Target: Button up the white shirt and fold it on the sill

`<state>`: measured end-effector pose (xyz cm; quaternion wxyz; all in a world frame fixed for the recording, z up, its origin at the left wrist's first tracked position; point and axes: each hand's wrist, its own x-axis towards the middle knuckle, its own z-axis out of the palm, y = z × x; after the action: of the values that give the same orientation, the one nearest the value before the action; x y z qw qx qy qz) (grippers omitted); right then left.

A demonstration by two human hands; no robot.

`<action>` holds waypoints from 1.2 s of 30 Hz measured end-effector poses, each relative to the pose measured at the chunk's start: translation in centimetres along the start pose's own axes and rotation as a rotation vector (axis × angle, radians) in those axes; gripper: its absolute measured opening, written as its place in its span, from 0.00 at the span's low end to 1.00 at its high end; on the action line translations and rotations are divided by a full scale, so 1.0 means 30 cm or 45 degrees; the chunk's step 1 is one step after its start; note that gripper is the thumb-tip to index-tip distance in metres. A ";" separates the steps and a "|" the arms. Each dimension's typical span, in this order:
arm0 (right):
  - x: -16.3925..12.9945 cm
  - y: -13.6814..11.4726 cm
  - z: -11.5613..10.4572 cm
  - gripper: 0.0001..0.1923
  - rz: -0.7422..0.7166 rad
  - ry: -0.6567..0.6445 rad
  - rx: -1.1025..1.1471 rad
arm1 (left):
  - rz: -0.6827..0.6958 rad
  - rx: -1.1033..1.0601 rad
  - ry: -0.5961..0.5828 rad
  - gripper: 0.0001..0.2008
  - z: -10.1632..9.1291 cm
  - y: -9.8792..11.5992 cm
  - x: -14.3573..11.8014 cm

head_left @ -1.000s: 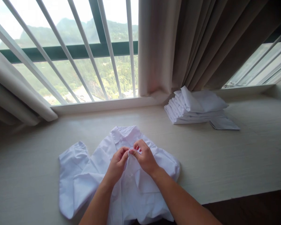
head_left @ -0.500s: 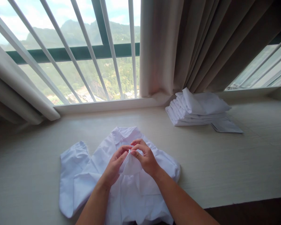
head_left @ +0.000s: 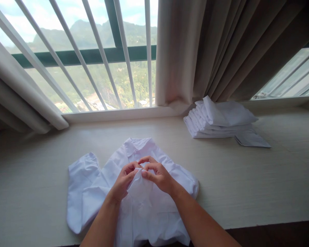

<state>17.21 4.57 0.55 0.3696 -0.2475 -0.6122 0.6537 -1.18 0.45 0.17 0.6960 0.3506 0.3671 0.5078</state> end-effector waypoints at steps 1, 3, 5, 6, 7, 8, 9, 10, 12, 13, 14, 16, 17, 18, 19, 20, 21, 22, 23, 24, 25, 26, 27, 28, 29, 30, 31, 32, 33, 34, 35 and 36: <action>-0.001 -0.003 0.002 0.21 0.022 -0.017 0.063 | 0.025 -0.063 -0.032 0.16 -0.002 0.000 -0.001; -0.002 -0.010 0.004 0.21 0.058 -0.044 0.182 | 0.109 -0.159 -0.113 0.16 -0.001 0.003 -0.003; -0.005 -0.017 0.004 0.22 0.075 -0.065 0.241 | 0.158 -0.175 -0.179 0.15 0.001 0.005 -0.002; -0.007 -0.020 0.003 0.22 0.076 -0.070 0.251 | 0.170 -0.165 -0.196 0.15 0.000 0.006 -0.001; -0.009 -0.022 0.001 0.21 0.074 -0.070 0.254 | 0.177 -0.150 -0.200 0.15 -0.002 0.007 0.000; -0.011 -0.023 -0.002 0.21 0.067 -0.069 0.251 | 0.176 -0.131 -0.192 0.15 -0.005 0.007 0.001; -0.013 -0.023 -0.004 0.20 0.052 -0.063 0.243 | 0.171 -0.109 -0.176 0.15 -0.010 0.007 0.002; -0.014 -0.022 -0.005 0.20 0.033 -0.056 0.235 | 0.165 -0.083 -0.160 0.14 -0.015 0.008 0.003; -0.015 -0.016 -0.005 0.18 -0.005 -0.046 0.247 | 0.155 -0.026 -0.136 0.14 -0.023 0.009 0.003; -0.015 -0.011 -0.003 0.18 -0.023 -0.043 0.279 | 0.160 -0.003 -0.128 0.14 -0.025 0.010 0.003; -0.014 -0.006 0.000 0.18 -0.040 -0.038 0.326 | 0.174 0.014 -0.124 0.14 -0.024 0.011 0.003; -0.012 0.006 0.011 0.18 -0.067 -0.005 0.436 | 0.218 0.027 -0.121 0.14 -0.015 0.009 0.003; -0.010 0.011 0.016 0.18 -0.080 0.023 0.485 | 0.238 0.028 -0.115 0.14 -0.010 0.007 0.003; -0.009 0.017 0.022 0.18 -0.091 0.055 0.519 | 0.257 0.028 -0.101 0.13 -0.004 0.003 0.004; -0.008 0.022 0.026 0.18 -0.100 0.086 0.533 | 0.276 0.030 -0.074 0.13 0.001 -0.003 0.005; -0.007 0.026 0.030 0.18 -0.106 0.115 0.529 | 0.289 0.036 -0.041 0.13 0.004 -0.009 0.007; -0.007 0.030 0.032 0.18 -0.109 0.142 0.506 | 0.294 0.050 -0.009 0.14 0.005 -0.015 0.009; -0.008 0.033 0.033 0.18 -0.104 0.164 0.460 | 0.294 0.073 0.015 0.15 0.004 -0.020 0.011; -0.008 0.036 0.033 0.18 -0.089 0.184 0.391 | 0.294 0.114 0.036 0.17 0.000 -0.025 0.013; -0.009 0.038 0.032 0.18 -0.068 0.201 0.305 | 0.287 0.182 0.053 0.18 -0.006 -0.027 0.015; -0.010 0.039 0.029 0.18 -0.048 0.213 0.213 | 0.272 0.275 0.065 0.18 -0.012 -0.028 0.017; -0.011 0.039 0.025 0.18 -0.033 0.221 0.124 | 0.258 0.381 0.075 0.17 -0.019 -0.027 0.018; -0.011 0.039 0.021 0.18 -0.025 0.227 0.046 | 0.250 0.485 0.082 0.17 -0.026 -0.024 0.019; -0.010 0.037 0.016 0.18 -0.025 0.238 -0.009 | 0.245 0.570 0.083 0.17 -0.031 -0.020 0.019; -0.009 0.036 0.011 0.19 -0.030 0.255 -0.036 | 0.247 0.619 0.075 0.17 -0.034 -0.016 0.019; -0.008 0.034 0.007 0.19 -0.037 0.276 -0.037 | 0.260 0.630 0.058 0.18 -0.035 -0.011 0.019; -0.007 0.032 0.004 0.20 -0.045 0.296 -0.020 | 0.286 0.608 0.043 0.19 -0.034 -0.008 0.018; -0.007 0.030 0.002 0.20 -0.054 0.315 0.011 | 0.311 0.566 0.031 0.20 -0.030 -0.005 0.017; -0.007 0.027 0.002 0.21 -0.062 0.330 0.052 | 0.326 0.519 0.018 0.20 -0.024 -0.004 0.017; -0.007 0.026 0.003 0.21 -0.068 0.343 0.095 | 0.331 0.478 0.007 0.20 -0.016 -0.003 0.016; -0.007 0.024 0.005 0.22 -0.071 0.354 0.132 | 0.332 0.455 -0.005 0.20 -0.009 -0.003 0.016; -0.007 0.024 0.006 0.22 -0.070 0.368 0.160 | 0.330 0.451 -0.011 0.19 -0.001 -0.004 0.017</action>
<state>17.07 4.30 -0.16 0.4865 -0.2983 -0.5171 0.6379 -1.04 0.90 -0.02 0.5539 0.5139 0.3995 0.5191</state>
